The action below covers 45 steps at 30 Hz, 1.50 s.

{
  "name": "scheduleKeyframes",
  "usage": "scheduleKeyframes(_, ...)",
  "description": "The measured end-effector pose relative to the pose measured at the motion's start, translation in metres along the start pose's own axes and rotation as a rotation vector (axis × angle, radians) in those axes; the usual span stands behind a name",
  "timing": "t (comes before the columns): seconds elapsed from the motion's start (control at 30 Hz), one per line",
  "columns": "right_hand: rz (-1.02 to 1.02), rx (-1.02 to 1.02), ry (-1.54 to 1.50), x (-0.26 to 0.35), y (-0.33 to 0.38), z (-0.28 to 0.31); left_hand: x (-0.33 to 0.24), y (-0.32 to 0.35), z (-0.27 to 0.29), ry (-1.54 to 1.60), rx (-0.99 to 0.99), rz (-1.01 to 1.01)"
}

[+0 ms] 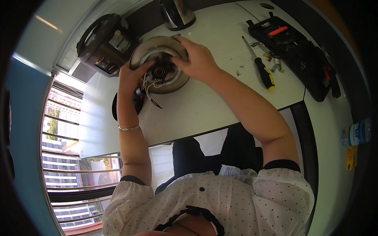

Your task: The person assembles an electric kettle by hand, connecting wires to the heating element and securing the base. They then attach the kettle body to the base and test the fit.

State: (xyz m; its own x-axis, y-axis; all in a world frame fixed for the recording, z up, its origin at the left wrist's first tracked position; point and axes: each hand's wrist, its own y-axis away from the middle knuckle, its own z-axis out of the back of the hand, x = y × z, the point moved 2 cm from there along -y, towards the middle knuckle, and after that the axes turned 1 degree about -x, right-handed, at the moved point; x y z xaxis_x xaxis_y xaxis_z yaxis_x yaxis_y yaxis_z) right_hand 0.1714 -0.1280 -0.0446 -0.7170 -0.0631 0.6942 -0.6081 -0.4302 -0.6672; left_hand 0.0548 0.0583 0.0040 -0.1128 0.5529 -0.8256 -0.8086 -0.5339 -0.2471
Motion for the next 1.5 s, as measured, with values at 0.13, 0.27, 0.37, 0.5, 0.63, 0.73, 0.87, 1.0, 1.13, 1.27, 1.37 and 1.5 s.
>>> scheduleKeyframes(0.13,-0.007,-0.017,0.006,0.003,0.002,-0.002,-0.004,0.009,0.004,0.122,0.007,0.077)
scheduleKeyframes(0.27,-0.006,-0.029,-0.032,0.005,0.002,-0.001,-0.018,0.023,0.008,0.237,0.076,0.027)
scheduleKeyframes(0.37,-0.013,-0.042,-0.048,0.000,0.001,0.001,-0.002,0.019,0.015,0.151,0.044,-0.002)
scheduleKeyframes(0.5,-0.030,-0.099,-0.195,-0.002,-0.004,0.003,-0.008,0.023,0.016,0.354,0.019,-0.133)
scheduleKeyframes(0.63,-0.227,-0.079,-0.321,0.004,-0.008,0.013,-0.017,0.026,0.014,0.436,-0.050,-0.213)
scheduleKeyframes(0.73,-0.249,-0.123,-0.374,0.005,-0.010,0.016,-0.018,0.026,0.010,0.477,-0.097,-0.293)
scheduleKeyframes(0.87,-0.281,-0.122,-0.330,0.006,-0.010,0.011,-0.007,0.041,0.004,0.128,-0.544,-0.537)
scheduleKeyframes(1.0,-0.360,-0.141,-0.282,0.008,-0.010,0.023,-0.022,0.096,-0.010,-0.036,-0.836,-0.707)
scheduleKeyframes(1.13,-0.374,-0.200,-0.289,0.004,-0.010,0.024,-0.014,0.125,-0.042,-0.096,-0.444,-0.454)
scheduleKeyframes(1.27,-0.387,-0.184,-0.245,0.005,-0.010,0.017,0.015,0.100,-0.064,0.371,-0.299,-0.017)
scheduleKeyframes(1.37,-0.398,-0.195,-0.182,0.013,-0.008,0.022,0.002,0.078,-0.066,0.694,-0.135,0.091)
scheduleKeyframes(1.5,-0.416,-0.184,-0.176,0.014,-0.007,0.023,-0.025,0.068,-0.069,0.751,-0.081,0.135)
